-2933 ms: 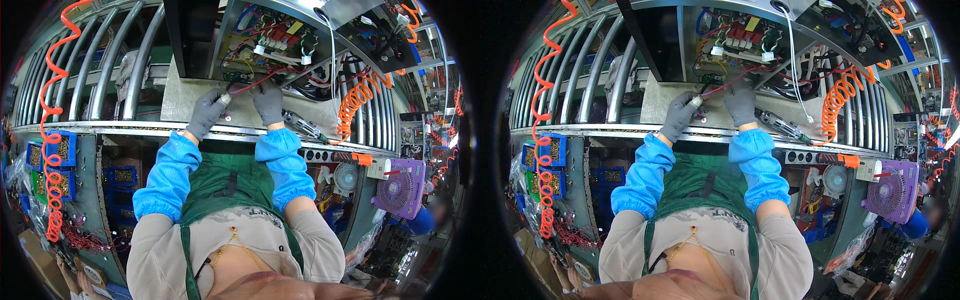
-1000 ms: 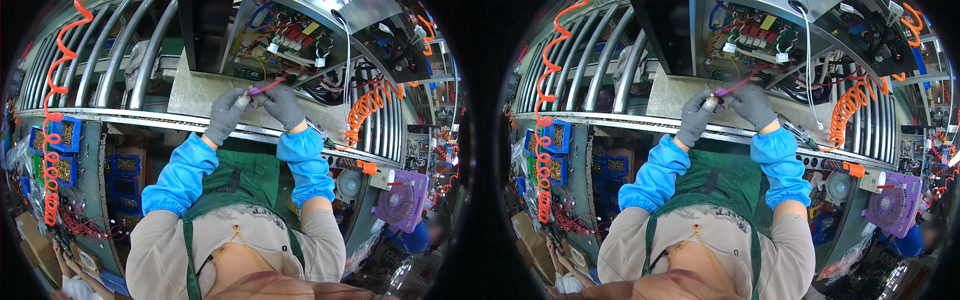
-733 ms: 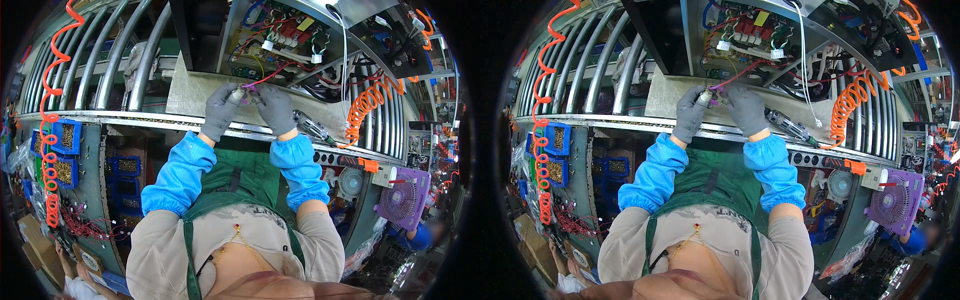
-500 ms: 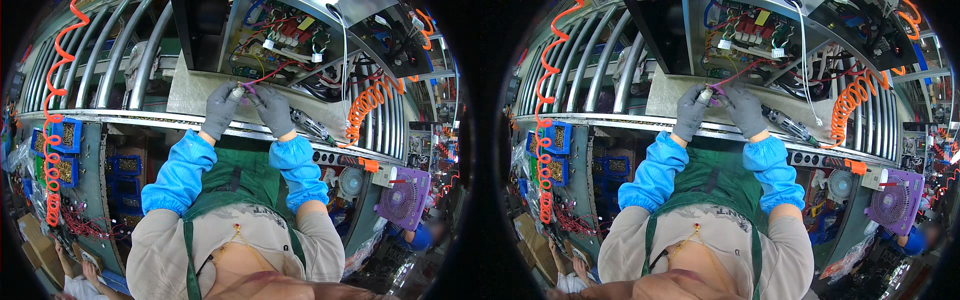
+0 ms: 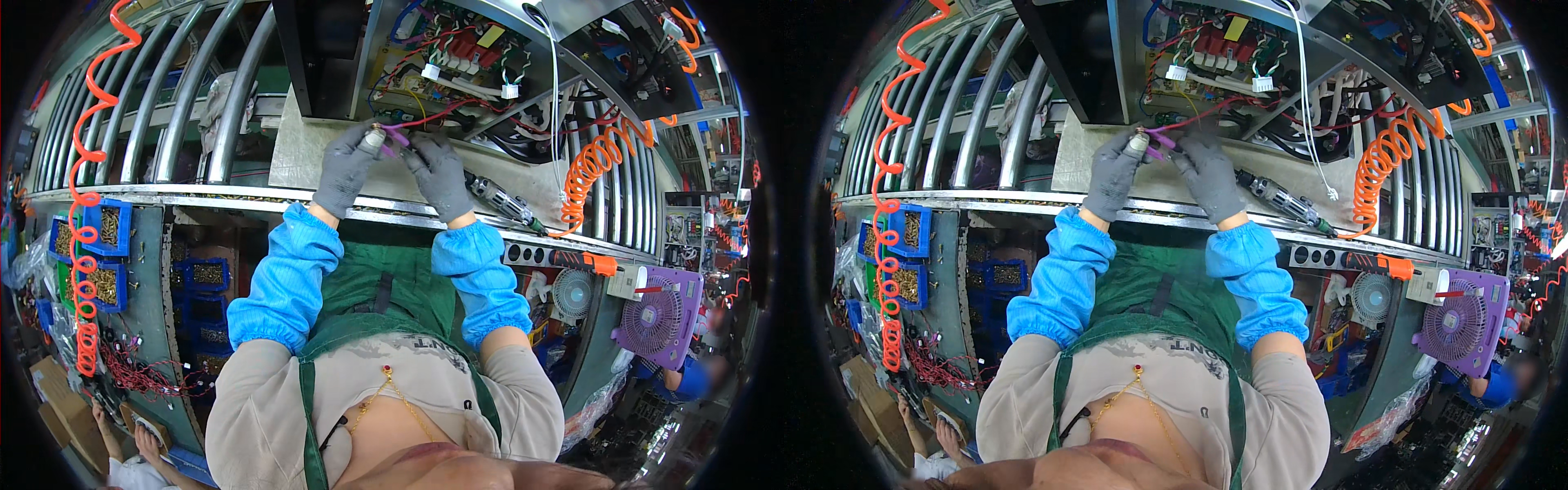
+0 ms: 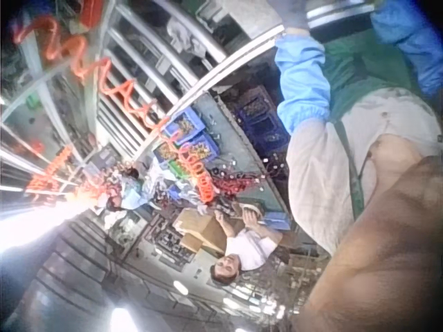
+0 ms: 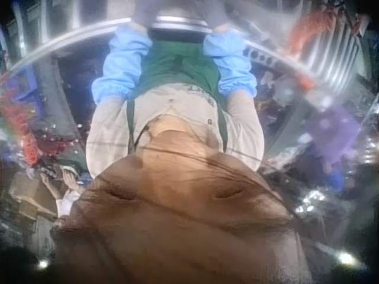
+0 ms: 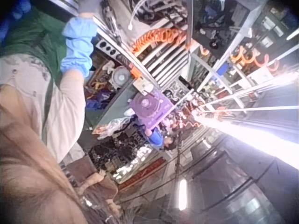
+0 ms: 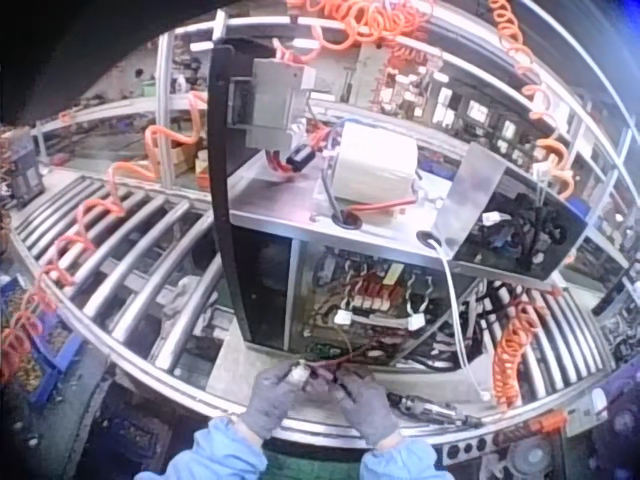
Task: Assemble internal wiring and components of an electronic device at a production station.
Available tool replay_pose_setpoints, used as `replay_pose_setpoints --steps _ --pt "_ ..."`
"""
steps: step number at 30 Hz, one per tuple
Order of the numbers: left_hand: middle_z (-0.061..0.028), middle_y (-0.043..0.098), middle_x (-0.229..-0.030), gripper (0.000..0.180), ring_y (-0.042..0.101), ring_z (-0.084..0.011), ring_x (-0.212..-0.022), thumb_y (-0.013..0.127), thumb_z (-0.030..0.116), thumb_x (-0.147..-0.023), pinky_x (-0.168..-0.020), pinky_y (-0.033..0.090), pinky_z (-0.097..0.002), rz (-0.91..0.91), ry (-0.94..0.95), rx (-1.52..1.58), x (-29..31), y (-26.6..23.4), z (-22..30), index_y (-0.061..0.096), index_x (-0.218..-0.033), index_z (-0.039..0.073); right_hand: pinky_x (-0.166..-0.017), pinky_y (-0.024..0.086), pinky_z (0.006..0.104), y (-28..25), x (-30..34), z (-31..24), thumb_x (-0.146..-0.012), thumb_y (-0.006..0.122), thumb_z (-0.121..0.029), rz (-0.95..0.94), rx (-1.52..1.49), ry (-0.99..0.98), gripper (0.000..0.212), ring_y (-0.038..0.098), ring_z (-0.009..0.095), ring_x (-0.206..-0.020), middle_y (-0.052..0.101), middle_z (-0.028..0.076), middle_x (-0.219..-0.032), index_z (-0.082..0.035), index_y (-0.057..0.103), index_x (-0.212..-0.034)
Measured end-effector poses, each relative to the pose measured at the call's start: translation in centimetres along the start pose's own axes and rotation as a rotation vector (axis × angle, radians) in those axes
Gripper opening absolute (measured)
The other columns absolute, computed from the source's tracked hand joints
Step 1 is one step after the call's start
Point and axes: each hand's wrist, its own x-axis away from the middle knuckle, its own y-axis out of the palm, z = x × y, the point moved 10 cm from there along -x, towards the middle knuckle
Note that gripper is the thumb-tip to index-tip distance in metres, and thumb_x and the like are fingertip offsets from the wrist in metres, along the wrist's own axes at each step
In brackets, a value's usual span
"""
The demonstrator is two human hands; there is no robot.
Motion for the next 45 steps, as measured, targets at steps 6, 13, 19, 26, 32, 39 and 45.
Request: replay_pose_setpoints --steps 6,13,19,26,32,39,45 --pt "-0.0036 0.065 -0.090 0.035 0.059 -0.0081 -0.076 0.063 0.026 -0.091 -0.068 0.048 -0.0214 0.079 0.010 0.035 -0.7 -1.0 0.7 0.062 -0.116 0.001 -0.074 0.050 0.0418 0.3 -0.8 1.3 -0.079 0.062 -0.016 0.161 0.036 0.070 0.028 0.062 0.036 -0.088 0.064 0.017 -0.099 -0.008 0.064 -0.106" --pt "-0.0036 0.065 -0.088 0.036 0.059 -0.0079 -0.071 0.063 0.027 -0.091 -0.067 0.048 -0.0207 0.123 -0.043 0.026 -1.5 -1.3 1.3 0.062 -0.116 0.001 -0.069 0.049 0.0440 0.4 -3.5 0.7 -0.080 0.061 -0.018 0.155 0.195 -0.018 0.028 0.060 0.035 -0.081 0.062 0.015 -0.089 -0.015 0.063 -0.108" --pt "-0.0004 0.064 -0.083 0.031 0.057 -0.0056 -0.065 0.063 0.028 -0.091 -0.060 0.045 -0.0190 0.101 -0.083 0.126 -1.8 -1.5 -0.2 0.064 -0.111 0.004 -0.069 0.052 0.0388 1.9 -2.1 2.2 -0.076 0.064 -0.012 0.145 0.170 0.063 0.032 0.065 0.033 -0.082 0.067 0.014 -0.096 -0.014 0.065 -0.108" --pt "0.0003 0.062 -0.081 0.030 0.057 -0.0060 -0.064 0.062 0.026 -0.091 -0.059 0.045 -0.0184 0.117 -0.124 0.202 -1.5 -1.6 -0.8 0.063 -0.112 0.004 -0.072 0.050 0.0402 2.7 -0.8 3.3 -0.077 0.065 -0.013 0.228 -0.051 0.166 0.030 0.064 0.033 -0.085 0.065 0.014 -0.099 -0.011 0.062 -0.107" --pt "-0.0007 0.062 -0.084 0.032 0.057 -0.0066 -0.067 0.061 0.024 -0.092 -0.060 0.046 -0.0192 0.085 -0.093 0.128 -0.9 -1.4 0.4 0.061 -0.116 0.002 -0.071 0.051 0.0388 1.5 -0.7 1.8 -0.078 0.065 -0.009 0.267 -0.053 0.126 0.031 0.066 0.032 -0.081 0.066 0.015 -0.098 -0.009 0.063 -0.109" --pt "-0.0023 0.063 -0.088 0.034 0.057 -0.0061 -0.070 0.058 0.026 -0.094 -0.060 0.044 -0.0202 0.051 0.115 -0.122 -1.2 -0.7 2.8 0.057 -0.116 0.001 -0.074 0.050 0.0407 2.8 -1.7 1.8 -0.078 0.063 -0.007 0.396 0.003 0.089 0.031 0.064 0.035 -0.089 0.067 0.014 -0.098 -0.010 0.064 -0.109" --pt "-0.0030 0.062 -0.092 0.030 0.057 -0.0067 -0.070 0.052 0.026 -0.096 -0.060 0.043 -0.0202 -0.081 0.131 -0.056 -1.4 1.2 3.0 0.051 -0.115 0.003 -0.080 0.048 0.0446 3.6 -1.0 3.2 -0.069 0.062 -0.006 0.306 -0.068 0.172 0.041 0.059 0.039 -0.091 0.063 0.018 -0.102 -0.014 0.064 -0.110"
